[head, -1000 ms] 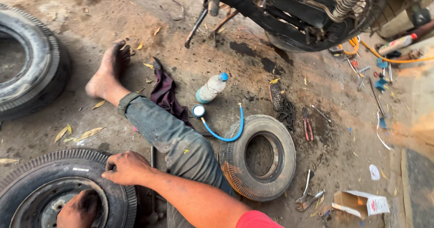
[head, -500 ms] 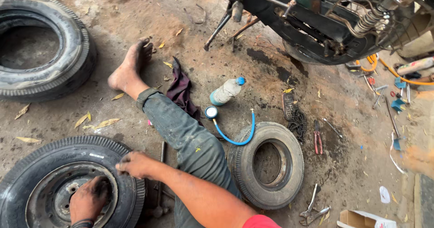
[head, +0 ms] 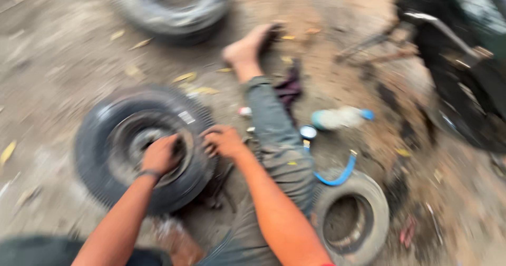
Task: The person sits on the floor and uses a hammer and metal rod to seat a tire onto a rim. They then insert valve cores into the rim's valve stem and use a metal rod to adjust the tire bead.
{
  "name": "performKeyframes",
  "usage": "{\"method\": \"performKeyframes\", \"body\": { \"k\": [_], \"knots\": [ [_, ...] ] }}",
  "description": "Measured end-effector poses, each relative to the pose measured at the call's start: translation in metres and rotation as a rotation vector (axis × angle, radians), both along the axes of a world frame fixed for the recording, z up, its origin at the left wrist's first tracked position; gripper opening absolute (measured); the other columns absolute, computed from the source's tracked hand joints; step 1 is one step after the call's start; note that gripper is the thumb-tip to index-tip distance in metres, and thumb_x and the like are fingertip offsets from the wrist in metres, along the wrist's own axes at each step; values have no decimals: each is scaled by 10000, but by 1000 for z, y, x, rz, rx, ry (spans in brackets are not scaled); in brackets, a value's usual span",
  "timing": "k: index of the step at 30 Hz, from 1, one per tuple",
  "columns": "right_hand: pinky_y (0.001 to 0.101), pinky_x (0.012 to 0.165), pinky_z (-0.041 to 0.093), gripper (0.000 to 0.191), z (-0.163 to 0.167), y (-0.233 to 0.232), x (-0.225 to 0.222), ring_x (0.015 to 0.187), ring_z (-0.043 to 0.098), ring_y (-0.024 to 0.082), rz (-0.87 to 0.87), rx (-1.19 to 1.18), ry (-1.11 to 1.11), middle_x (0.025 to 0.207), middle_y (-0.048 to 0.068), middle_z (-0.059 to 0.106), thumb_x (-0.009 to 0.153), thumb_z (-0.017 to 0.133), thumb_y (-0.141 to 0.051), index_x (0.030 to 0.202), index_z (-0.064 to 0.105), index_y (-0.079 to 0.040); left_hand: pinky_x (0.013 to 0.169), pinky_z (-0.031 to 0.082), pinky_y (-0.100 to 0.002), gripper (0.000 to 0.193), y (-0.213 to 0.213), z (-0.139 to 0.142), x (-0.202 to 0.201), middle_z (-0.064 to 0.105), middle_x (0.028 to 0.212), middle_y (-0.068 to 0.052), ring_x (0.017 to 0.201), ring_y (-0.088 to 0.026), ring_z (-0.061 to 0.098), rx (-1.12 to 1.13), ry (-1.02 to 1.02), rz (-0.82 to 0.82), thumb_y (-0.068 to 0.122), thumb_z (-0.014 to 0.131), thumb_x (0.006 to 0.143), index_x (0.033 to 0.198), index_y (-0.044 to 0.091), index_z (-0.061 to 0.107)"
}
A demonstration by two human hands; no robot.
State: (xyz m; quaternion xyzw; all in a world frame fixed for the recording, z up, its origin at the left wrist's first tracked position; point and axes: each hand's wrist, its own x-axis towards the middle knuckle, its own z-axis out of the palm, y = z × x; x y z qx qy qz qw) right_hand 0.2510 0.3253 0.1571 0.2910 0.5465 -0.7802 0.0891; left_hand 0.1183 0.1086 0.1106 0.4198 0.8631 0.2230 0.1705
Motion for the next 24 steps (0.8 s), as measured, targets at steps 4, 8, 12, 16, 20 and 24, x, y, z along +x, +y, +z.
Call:
{"method": "performKeyframes", "body": {
  "k": [4,8,12,16,20,24],
  "knots": [
    [347,637,625,271,-2,0,-10,754,735,200,-27,-80,83,935,144,755,933,626,-74,1199,675,-61,867,543,-490,314,-13,-10,-8,714,975,-158,982,-364,672,-122,-28,-4,226,720,776,1073,135,680],
    [351,694,645,162,3,-11,-9,815,780,228,38,-28,0,965,161,778,939,700,-89,1063,681,13,759,542,-537,353,-21,-12,-8,707,946,-188,880,-403,677,-13,35,-4,166,670,804,1154,123,675],
    [340,672,617,159,9,-28,-6,750,708,169,48,71,-16,899,88,728,927,754,-95,1042,722,11,765,550,-534,274,-29,-13,-7,708,885,-171,889,-397,690,-30,32,43,170,675,806,1077,131,684],
    [317,641,571,175,15,-36,-7,715,662,147,42,163,-26,881,77,716,921,768,-61,1060,739,41,773,546,-544,351,-36,-16,-5,711,899,-194,885,-424,683,-21,-57,55,160,699,747,1097,138,725],
    [324,668,629,189,22,-39,-9,713,711,171,26,70,-28,867,84,725,891,744,-43,1056,713,42,901,563,-493,299,-35,6,-24,729,1014,-209,962,-412,701,299,-156,244,193,718,786,1058,70,743],
    [333,666,643,117,22,-56,-13,725,727,172,73,112,-71,841,69,729,897,743,-31,991,705,28,825,598,-363,223,-50,73,-62,788,921,-112,843,-250,764,406,-505,283,173,690,820,989,53,771]
  ]
}}
